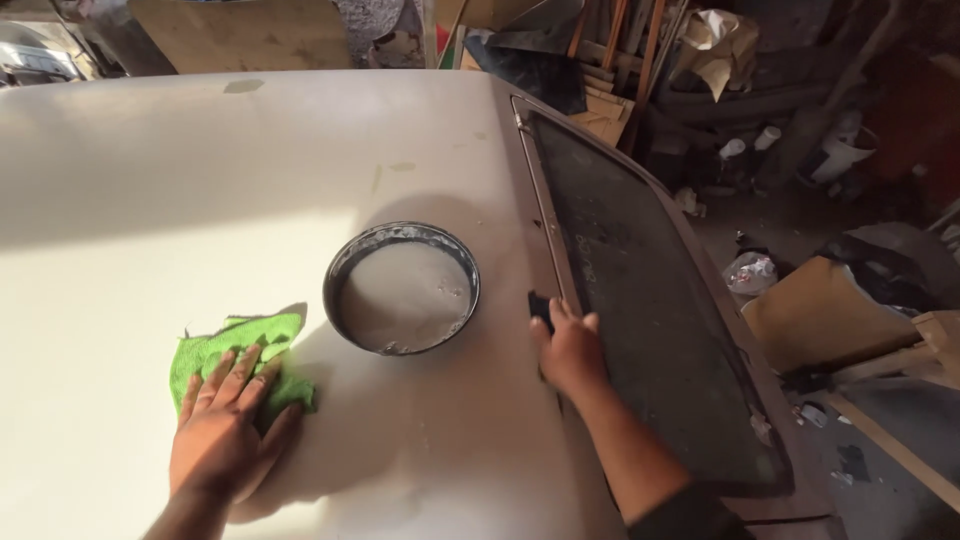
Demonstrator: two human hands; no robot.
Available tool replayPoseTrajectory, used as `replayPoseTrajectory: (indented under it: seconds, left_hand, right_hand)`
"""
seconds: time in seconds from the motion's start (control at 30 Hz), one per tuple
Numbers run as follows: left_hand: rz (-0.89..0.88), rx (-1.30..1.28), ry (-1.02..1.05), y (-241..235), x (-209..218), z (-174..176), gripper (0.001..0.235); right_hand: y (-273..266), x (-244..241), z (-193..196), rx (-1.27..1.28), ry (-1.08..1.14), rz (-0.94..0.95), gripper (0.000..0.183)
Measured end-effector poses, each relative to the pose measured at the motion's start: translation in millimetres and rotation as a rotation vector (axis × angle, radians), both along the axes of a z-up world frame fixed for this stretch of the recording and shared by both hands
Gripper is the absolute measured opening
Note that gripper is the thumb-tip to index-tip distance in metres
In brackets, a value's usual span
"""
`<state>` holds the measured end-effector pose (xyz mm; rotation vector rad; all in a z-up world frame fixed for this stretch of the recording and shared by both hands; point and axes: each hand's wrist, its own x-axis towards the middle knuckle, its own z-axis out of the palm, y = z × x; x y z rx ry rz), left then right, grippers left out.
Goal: The person cleans the roof of a white van using a green cloth and a blue sanding block. They repeatedly wipe the surface and dip the sanding block into a metal bowl containing a white liquid.
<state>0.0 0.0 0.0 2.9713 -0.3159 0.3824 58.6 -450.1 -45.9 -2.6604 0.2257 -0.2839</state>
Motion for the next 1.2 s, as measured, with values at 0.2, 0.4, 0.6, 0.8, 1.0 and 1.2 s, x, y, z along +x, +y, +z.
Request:
replayPoseTrajectory:
  seconds: [0.2, 0.4, 0.6, 0.8, 1.0, 1.2]
  left_hand:
    - [-0.240, 0.159, -0.247, 65, -56, -116, 0.078]
    - [-0.365, 0.128, -0.317, 73, -59, -108, 0.067]
    - [-0.310, 0.067, -0.223, 54, -71, -93, 0.051]
    - [-0.372, 0.085, -0.328, 62, -60, -86, 0.054]
    - [-0.309, 0.100, -0.262, 61, -52, -95, 0.057]
    - [-0.380, 0.100, -0.296, 62, -64, -84, 0.063]
  right_hand:
    - [-2, 4, -23, -0.059, -0.013, -0.012, 0.062]
    - [7, -21, -5, -0.085, 0.053, 0.008, 0.058]
    - [-9, -4, -16, -0.034, 0.043, -0.021, 0.060]
    - [3, 6, 5, -0.052, 0.044, 0.004, 0.060]
    - [-1, -12, -19, -0.060, -0.008, -0.016, 0.071]
    - [1, -14, -18, -0.015, 0.032, -0.009, 0.066]
